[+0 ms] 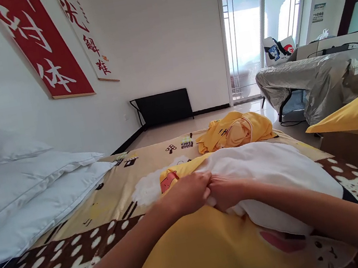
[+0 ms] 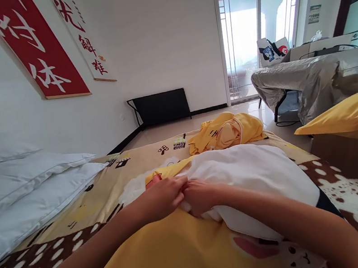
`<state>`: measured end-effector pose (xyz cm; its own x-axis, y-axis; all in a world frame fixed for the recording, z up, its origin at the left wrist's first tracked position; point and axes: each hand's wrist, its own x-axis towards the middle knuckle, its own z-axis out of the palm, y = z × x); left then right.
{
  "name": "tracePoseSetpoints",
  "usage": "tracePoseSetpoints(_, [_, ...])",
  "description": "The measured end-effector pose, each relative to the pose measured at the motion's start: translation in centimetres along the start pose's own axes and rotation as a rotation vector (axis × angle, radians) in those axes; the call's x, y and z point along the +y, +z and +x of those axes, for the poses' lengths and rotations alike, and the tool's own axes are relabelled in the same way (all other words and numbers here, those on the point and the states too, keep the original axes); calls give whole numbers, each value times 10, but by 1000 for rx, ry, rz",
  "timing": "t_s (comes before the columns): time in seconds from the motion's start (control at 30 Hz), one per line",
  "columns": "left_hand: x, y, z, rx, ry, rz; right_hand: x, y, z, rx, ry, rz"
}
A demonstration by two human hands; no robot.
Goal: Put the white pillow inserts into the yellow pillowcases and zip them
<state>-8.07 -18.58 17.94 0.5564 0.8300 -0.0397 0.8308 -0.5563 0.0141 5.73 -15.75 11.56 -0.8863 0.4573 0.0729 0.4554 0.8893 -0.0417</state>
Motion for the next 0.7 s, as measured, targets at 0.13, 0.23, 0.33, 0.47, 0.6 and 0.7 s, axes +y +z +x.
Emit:
tracePoseSetpoints(0.13, [-13,28,-28,119,124,-49,-12,16,-49,328,90,-193])
tracePoseSetpoints(0.23, [-24,47,-35,79,162,-102,-13,31,-80,347,78,-302])
tracePoseSetpoints(0.33, [-26,52,-33,13,179,-119,-2,40,-91,254,85,-339])
tracePoseSetpoints(0.47, [-5,43,-32,-42,127,51,17,31,-74,199,77,-297])
tracePoseSetpoints(0.6, [46,36,-31,53,126,133,25,7,-40,190,80,-85])
tracePoseSetpoints(0.7, [77,34,-17,205,176,7,22,0,-22,377,280,294])
